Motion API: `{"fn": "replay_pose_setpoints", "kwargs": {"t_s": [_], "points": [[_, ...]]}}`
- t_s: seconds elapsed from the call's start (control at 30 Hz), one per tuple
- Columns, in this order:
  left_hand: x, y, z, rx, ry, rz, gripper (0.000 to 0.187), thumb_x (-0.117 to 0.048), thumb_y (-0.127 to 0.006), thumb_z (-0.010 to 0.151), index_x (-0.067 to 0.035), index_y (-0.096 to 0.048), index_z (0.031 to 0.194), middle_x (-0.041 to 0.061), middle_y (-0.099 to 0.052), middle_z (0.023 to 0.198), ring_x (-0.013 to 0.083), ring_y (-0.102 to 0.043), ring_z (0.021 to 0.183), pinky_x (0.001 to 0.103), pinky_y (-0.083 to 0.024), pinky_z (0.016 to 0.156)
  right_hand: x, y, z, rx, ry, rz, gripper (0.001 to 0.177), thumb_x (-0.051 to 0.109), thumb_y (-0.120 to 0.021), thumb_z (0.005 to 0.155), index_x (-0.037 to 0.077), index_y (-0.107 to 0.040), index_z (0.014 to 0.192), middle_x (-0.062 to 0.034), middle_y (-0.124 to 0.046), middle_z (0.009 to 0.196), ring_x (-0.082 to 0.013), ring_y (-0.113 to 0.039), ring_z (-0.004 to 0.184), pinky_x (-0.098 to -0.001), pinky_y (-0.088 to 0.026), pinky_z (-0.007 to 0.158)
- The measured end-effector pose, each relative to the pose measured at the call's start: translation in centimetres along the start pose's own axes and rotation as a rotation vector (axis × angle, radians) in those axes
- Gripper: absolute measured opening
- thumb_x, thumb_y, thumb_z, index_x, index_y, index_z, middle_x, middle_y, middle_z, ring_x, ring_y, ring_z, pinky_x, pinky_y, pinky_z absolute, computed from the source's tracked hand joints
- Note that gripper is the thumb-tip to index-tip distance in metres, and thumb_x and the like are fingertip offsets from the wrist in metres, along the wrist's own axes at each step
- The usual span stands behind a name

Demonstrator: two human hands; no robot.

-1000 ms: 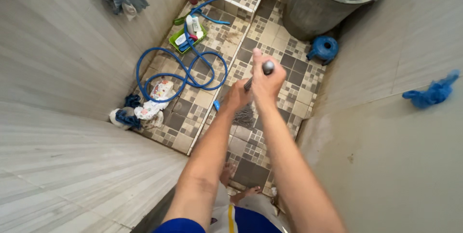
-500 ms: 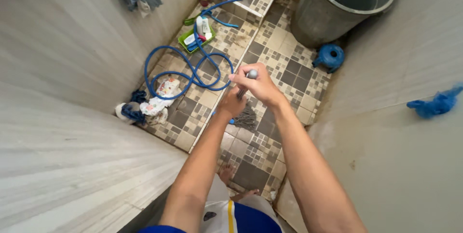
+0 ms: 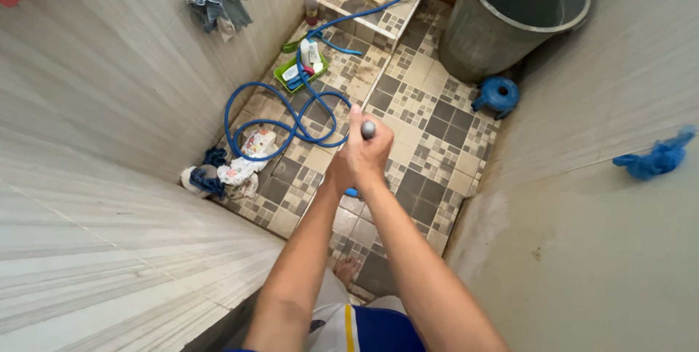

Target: The person mops the tiled floor of a small bathroom using a grey string mop. They move the mop back and forth across the floor, cleaning around a squat toilet, a bucket, and a blue hose.

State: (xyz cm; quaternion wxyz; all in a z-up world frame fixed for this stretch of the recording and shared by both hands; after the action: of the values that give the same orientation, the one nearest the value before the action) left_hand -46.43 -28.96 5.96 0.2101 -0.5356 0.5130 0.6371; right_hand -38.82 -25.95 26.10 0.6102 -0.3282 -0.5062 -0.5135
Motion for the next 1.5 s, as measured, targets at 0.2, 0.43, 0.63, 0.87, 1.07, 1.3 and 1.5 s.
{"fn": "replay_pose_setpoints", "kwargs": {"t_s": [0.2, 0.43, 0.63, 0.87, 1.07, 1.3, 1.5], "points": [[0.1, 0.2, -0.8, -0.066, -0.343, -0.026, 0.047, -0.03, -0.072, 0.088, -0.006, -0.066, 0.127, 0.023, -0.073, 0.117, 0.0364, -0.07, 0.115, 0.043, -0.055, 0.094, 0.3, -1.8, -0.9, 0.239, 0.056, 0.135, 0.045, 0.017, -0.069, 0.101, 0.003, -0.052, 0.061, 0.0049, -0.039, 0.058, -0.0049, -0.033, 0.057, -0.0291, -0.025, 0.05], [-0.7, 1.0, -1.2, -0.003, -0.214, -0.018, 0.049, -0.036, -0.068, 0.086, -0.005, -0.065, 0.123, 0.025, -0.072, 0.113, 0.0403, -0.068, 0.11, 0.047, -0.053, 0.089, 0.1, -3.0, -1.2, 0.471, -0.009, 0.165, 0.04, 0.017, -0.072, 0.094, 0.004, -0.058, 0.059, 0.0067, -0.048, 0.054, -0.0029, -0.039, 0.052, -0.0267, -0.03, 0.047], [-1.3, 3.4, -2.8, -0.06, 0.1, 0.067, 0.055, -0.048, -0.061, 0.083, -0.008, -0.069, 0.12, 0.024, -0.074, 0.11, 0.0412, -0.068, 0.109, 0.05, -0.053, 0.088, 0.7, -4.7, -1.0, 0.705, -0.073, 0.226, 0.038, 0.016, -0.073, 0.093, 0.006, -0.057, 0.06, 0.007, -0.05, 0.056, -0.0017, -0.042, 0.054, -0.0246, -0.032, 0.048], [-2.0, 0.4, -2.7, -0.028, 0.03, 0.097, 0.045, -0.044, -0.068, 0.081, -0.01, -0.075, 0.11, 0.022, -0.076, 0.1, 0.0405, -0.072, 0.099, 0.049, -0.056, 0.081, -0.1, -0.9, -1.0, 0.535, -0.11, 0.164, 0.04, 0.018, -0.072, 0.096, 0.006, -0.056, 0.062, 0.007, -0.046, 0.057, -0.003, -0.039, 0.053, -0.0261, -0.03, 0.047], [-1.8, -7.4, 0.1, 0.338, -0.079, 0.369, 0.038, -0.036, -0.08, 0.073, -0.007, -0.077, 0.098, 0.023, -0.074, 0.096, 0.0405, -0.072, 0.092, 0.047, -0.056, 0.079, -1.0, 7.1, -1.0, 0.061, 0.007, 0.001, 0.042, 0.019, -0.066, 0.101, 0.004, -0.053, 0.064, 0.0055, -0.043, 0.059, -0.0041, -0.037, 0.056, -0.0283, -0.03, 0.049], [-0.9, -16.1, -0.2, 0.641, -0.129, 0.014, 0.035, -0.038, -0.081, 0.076, -0.005, -0.078, 0.088, 0.01, -0.078, 0.079, 0.0143, -0.072, 0.074, 0.035, -0.056, 0.067, -1.9, 14.0, -0.9, 0.037, -0.017, -0.063, 0.036, 0.014, -0.065, 0.096, 0.002, -0.061, 0.063, 0.0035, -0.056, 0.052, -0.0043, -0.048, 0.049, -0.0274, -0.037, 0.046], [-4.1, -23.6, -1.5, 0.737, -0.04, -0.183, 0.024, -0.036, -0.079, 0.083, -0.012, -0.08, 0.088, -0.006, -0.072, 0.072, 0.0052, -0.062, 0.068, 0.028, -0.051, 0.061, -4.0, 19.8, -0.4, 0.218, -0.316, 0.086, 0.042, 0.014, -0.063, 0.098, 0.001, -0.057, 0.058, 0.0011, -0.053, 0.05, -0.007, -0.044, 0.043, -0.0275, -0.032, 0.04]]}}
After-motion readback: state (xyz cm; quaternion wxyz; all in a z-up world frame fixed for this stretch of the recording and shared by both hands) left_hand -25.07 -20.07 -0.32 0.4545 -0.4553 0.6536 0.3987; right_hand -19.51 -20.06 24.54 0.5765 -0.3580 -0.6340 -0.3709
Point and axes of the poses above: each hand's wrist, its own z-axis towards the middle knuckle, its own y-axis out of the back of the hand, x = y × z, the point moved 10 cm from there along z, towards the middle knuckle
